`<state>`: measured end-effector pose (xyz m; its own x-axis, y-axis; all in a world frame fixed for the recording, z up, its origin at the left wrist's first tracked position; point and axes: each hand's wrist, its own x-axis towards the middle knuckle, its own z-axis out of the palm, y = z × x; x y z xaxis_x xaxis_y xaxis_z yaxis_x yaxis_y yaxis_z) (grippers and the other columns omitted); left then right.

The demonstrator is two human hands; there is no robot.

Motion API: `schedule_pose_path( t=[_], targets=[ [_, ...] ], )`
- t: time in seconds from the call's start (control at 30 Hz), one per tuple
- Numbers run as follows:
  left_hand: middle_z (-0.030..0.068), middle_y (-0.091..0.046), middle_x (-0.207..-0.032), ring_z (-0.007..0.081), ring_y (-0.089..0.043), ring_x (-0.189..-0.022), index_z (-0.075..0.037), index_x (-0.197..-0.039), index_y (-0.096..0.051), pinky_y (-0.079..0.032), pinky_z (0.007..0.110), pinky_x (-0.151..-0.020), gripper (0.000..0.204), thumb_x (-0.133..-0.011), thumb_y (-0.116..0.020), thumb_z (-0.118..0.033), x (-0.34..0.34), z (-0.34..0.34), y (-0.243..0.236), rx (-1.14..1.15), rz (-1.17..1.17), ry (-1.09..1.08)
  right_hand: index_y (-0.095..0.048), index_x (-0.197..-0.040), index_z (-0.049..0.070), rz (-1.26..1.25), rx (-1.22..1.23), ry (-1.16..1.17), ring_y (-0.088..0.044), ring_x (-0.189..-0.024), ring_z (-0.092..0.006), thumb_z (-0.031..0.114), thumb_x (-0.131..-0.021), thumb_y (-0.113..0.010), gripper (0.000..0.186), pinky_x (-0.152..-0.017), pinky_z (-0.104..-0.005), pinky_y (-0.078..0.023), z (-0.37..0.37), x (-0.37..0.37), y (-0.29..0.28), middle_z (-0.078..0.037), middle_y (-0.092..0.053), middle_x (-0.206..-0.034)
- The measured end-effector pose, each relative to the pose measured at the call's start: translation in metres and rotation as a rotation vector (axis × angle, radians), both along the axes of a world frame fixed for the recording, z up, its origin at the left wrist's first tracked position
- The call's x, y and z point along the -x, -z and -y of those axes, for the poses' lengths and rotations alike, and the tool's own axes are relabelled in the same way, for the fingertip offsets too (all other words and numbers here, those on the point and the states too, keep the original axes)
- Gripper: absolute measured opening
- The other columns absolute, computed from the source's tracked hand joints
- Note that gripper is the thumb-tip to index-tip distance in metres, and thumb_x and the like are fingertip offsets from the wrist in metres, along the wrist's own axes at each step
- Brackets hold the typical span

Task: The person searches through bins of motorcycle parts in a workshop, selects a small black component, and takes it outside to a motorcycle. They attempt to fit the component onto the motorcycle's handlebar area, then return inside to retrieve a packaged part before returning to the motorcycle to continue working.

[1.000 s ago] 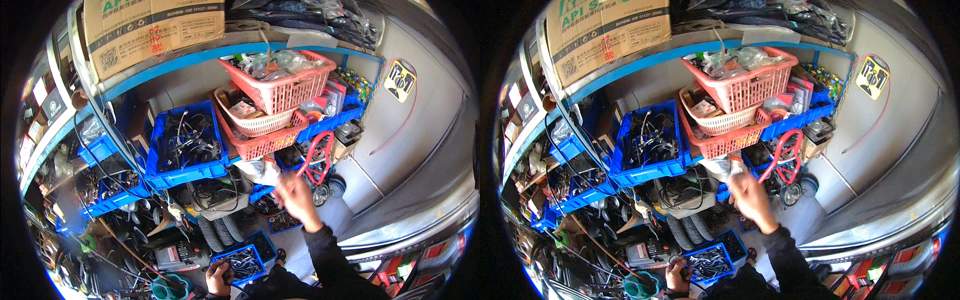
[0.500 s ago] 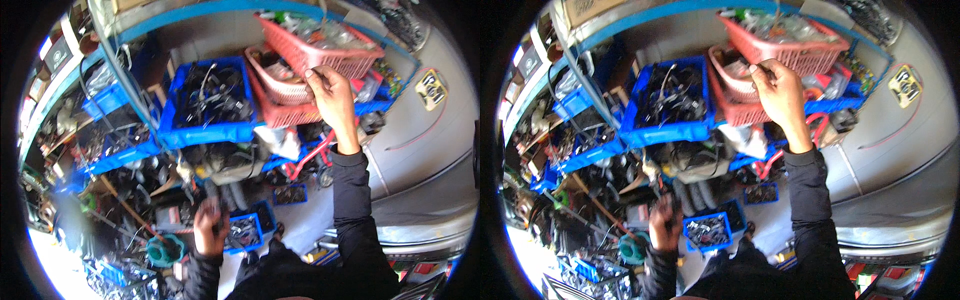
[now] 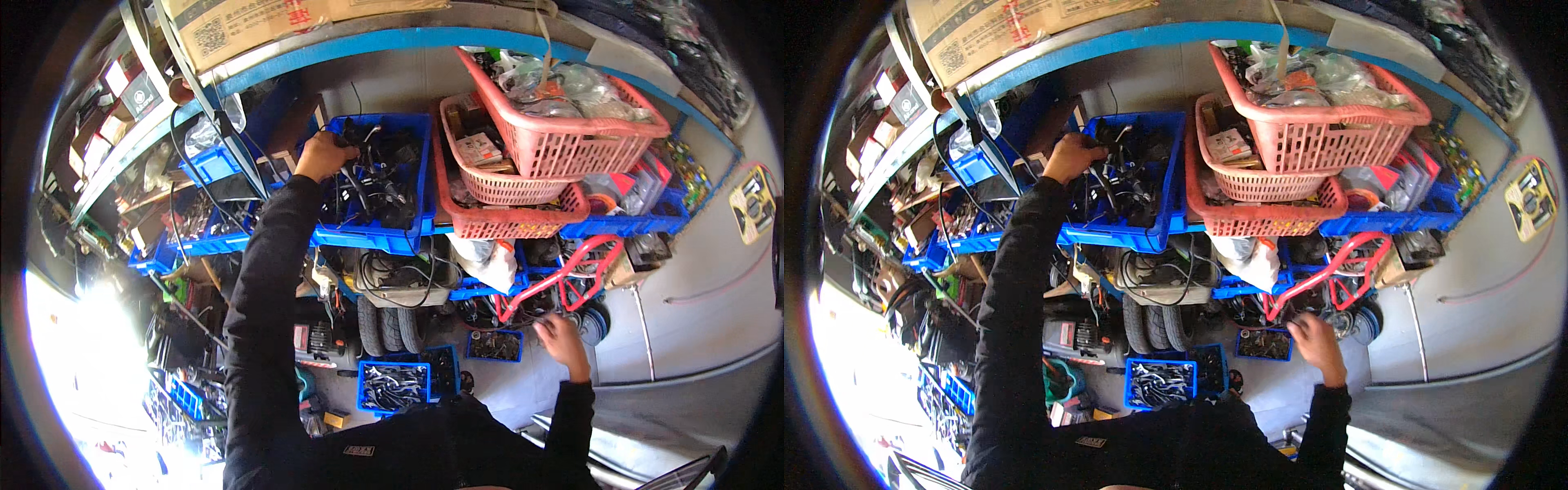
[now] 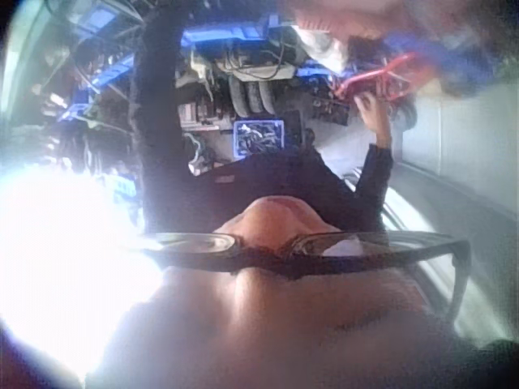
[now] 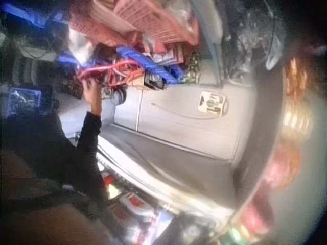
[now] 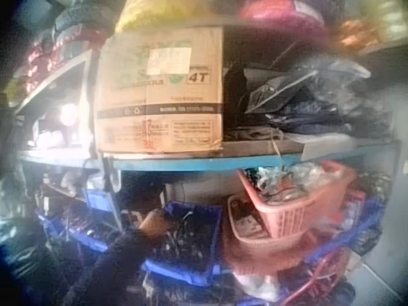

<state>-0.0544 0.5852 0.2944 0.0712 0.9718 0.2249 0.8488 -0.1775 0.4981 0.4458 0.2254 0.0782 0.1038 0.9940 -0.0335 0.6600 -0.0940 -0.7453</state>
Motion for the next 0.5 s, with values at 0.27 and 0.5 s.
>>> schedule_pose_path(
  t=[0.27,0.5],
  targets=[
    [0.0190,-0.078,-0.094,0.0413,-0.078,-0.087,-0.003,-0.098,-0.079,-0.063,0.049,-0.079,0.042,-0.092,-0.077,-0.045,-0.076,0.033,-0.082,-0.546,-0.463,-0.063,-0.070,-0.089,-0.001,-0.001,0.258,0.420,-0.077,-0.078,-0.0333,0.032,-0.094,-0.077,0.034,-0.072,-0.0468,-0.059,0.067,-0.138,0.088,-0.017,-0.076,-0.080],
    [0.0167,-0.073,-0.130,0.0302,-0.067,-0.116,-0.004,-0.126,-0.073,-0.052,0.043,-0.101,0.029,-0.104,-0.068,-0.022,-0.227,-0.146,-0.107,-0.626,0.010,0.602,-0.069,-0.100,0.002,0.035,0.023,0.162,-0.075,-0.069,-0.0203,0.027,-0.099,-0.075,0.027,-0.062,-0.0373,-0.058,-0.019,-0.126,0.069,-0.011,-0.076,-0.080]
  ],
)
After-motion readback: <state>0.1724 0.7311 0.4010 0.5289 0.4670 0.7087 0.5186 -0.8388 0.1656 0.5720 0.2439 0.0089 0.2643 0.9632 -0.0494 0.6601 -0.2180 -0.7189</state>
